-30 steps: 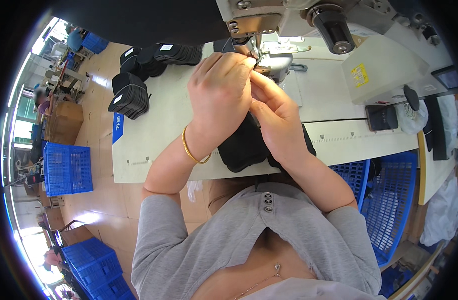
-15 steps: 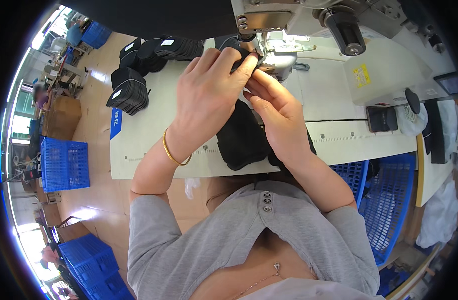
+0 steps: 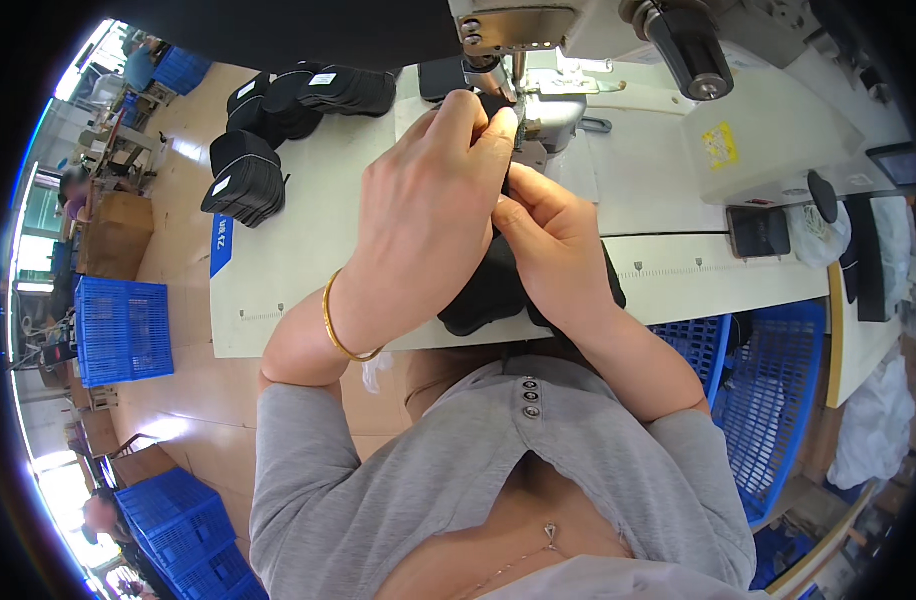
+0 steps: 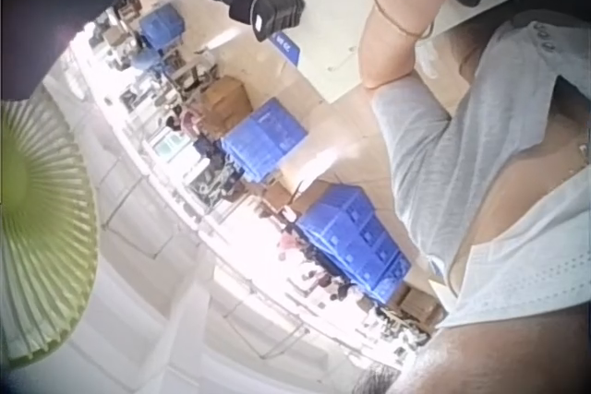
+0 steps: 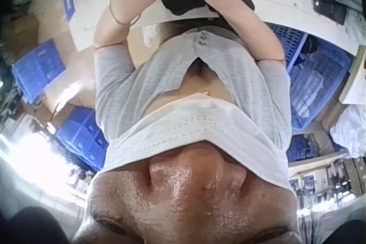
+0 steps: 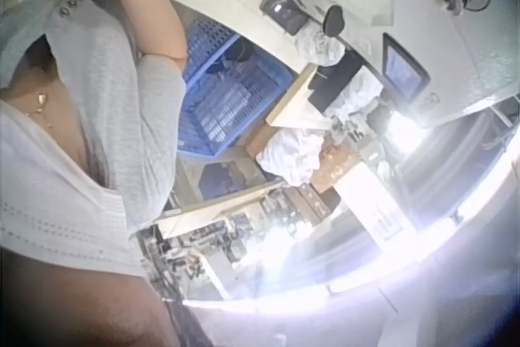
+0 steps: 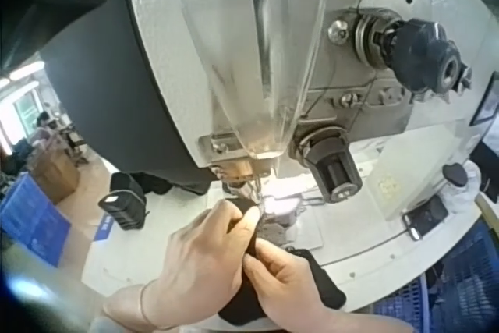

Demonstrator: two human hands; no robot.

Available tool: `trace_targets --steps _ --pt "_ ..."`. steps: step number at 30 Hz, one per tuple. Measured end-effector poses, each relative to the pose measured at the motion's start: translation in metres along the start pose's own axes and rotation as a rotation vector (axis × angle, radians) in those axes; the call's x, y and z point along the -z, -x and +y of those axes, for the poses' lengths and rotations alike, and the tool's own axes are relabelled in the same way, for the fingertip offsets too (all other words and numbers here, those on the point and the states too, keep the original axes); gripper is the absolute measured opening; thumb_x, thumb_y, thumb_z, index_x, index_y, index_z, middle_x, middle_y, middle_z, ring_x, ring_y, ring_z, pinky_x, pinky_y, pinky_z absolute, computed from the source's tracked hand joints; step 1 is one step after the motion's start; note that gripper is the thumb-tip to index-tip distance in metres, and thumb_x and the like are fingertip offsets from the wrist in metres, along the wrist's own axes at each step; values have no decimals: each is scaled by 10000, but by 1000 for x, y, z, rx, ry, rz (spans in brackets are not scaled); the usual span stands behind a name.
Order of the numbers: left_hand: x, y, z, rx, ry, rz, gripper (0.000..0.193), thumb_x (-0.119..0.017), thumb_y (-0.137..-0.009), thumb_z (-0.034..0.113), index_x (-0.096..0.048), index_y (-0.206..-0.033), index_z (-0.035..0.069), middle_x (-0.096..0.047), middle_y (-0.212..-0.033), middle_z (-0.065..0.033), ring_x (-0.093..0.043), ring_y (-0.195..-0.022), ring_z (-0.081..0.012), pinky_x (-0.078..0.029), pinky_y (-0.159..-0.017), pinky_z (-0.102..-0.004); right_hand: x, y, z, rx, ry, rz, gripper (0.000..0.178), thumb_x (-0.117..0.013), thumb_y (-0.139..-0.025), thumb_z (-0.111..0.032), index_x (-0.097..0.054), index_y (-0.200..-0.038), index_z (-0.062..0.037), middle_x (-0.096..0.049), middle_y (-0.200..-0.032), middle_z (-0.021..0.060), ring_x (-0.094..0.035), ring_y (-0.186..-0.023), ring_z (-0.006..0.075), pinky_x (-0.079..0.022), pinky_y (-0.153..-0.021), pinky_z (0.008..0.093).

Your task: Stitch small black shoe components using an industrial sewing machine.

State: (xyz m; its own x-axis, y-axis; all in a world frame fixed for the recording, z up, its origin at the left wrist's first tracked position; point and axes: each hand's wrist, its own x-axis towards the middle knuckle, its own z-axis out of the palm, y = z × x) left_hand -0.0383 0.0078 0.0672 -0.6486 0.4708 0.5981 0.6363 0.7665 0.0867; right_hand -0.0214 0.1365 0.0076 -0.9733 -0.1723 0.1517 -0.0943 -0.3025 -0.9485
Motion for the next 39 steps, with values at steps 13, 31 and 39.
trace_targets --steps 13,31,39 --pt "-16 8 6 -174 14 240 341 -637 -614 33 -649 -942 -57 -592 -925 -94 -556 -824 -236 -500 -659 -320 3 -2 -10 73 21 66 142 -487 -973 -49 -604 -1003 27 -502 -693 -63 -392 -626 -5 -307 -511 197" --pt "-25 1 -1 -42 96 265 225 -658 -732 -62 -703 -946 -10 -662 -958 -88 -612 -830 -245 -509 -727 -326 13 -19 -1 49 -47 7 143 -494 -968 -55 -568 -863 9 -511 -674 -53 -436 -639 3 -382 -550 197" --pt "-35 27 -30 560 951 492 444 -669 -869 61 -531 -1283 -21 -582 -1211 -68 -533 -1131 -164 -474 -899 -336 33 -6 -6 64 135 25 229 -508 -986 -87 -609 -1142 47 -650 -1012 42 -608 -909 81 -497 -800 241"
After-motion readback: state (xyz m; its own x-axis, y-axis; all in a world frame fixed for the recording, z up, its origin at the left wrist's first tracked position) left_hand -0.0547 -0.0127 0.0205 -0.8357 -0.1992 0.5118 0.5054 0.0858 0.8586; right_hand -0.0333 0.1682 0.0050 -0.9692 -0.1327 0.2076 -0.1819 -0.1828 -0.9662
